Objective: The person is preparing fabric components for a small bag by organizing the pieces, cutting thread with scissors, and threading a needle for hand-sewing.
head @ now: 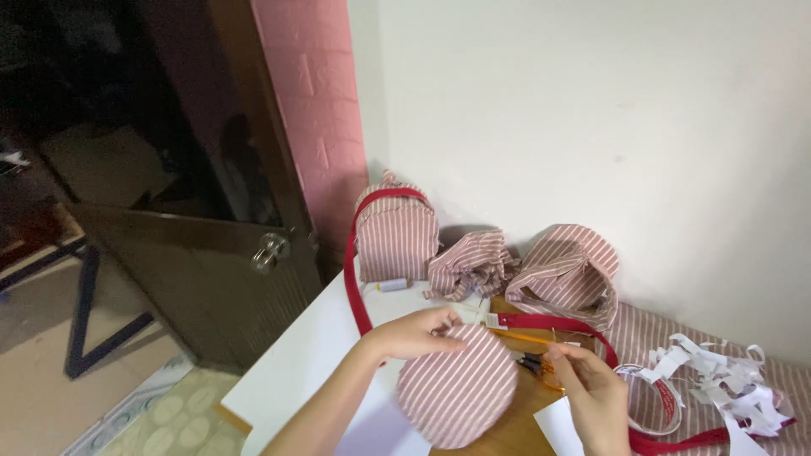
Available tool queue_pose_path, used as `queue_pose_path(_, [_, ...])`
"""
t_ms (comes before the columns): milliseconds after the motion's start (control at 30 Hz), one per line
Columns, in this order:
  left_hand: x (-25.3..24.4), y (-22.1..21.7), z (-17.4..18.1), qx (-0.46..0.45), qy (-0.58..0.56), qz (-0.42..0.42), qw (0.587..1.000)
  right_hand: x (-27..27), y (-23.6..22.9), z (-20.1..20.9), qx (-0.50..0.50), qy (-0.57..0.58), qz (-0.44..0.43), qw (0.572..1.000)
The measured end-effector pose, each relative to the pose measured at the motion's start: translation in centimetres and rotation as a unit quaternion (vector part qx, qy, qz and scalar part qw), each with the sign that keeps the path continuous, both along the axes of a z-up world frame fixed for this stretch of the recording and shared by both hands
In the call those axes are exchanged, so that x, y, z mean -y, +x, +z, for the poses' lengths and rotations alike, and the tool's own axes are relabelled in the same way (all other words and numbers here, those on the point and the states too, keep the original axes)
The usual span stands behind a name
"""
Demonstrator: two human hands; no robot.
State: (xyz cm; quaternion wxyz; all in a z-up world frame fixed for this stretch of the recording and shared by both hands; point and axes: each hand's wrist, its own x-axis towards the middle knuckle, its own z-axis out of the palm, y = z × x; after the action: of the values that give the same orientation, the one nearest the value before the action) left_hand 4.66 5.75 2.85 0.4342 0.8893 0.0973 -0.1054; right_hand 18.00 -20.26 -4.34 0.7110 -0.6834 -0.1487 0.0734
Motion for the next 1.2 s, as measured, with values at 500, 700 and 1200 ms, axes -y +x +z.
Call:
queue_pose_path(500, [3.5, 5.8, -7.7, 0.316, -0.230, 0.229, 0.891, 1.3, 1.8, -1.1, -0.120, 0.053, 0.031, 0.991])
queue_pose_path(700, [3.4, 5.5, -7.8, 0.276, -0.190, 0.198, 0.921, 1.5, 1.7, -2.0, -0.052, 0.071, 0.058, 0.994])
queue_pose_path(1200, [4.0, 4.3, -7.1, 0.560, 0.202, -0.015, 0.803, -0.8, -1.2, -1.9, -0.012, -0.005, -0.010, 1.000])
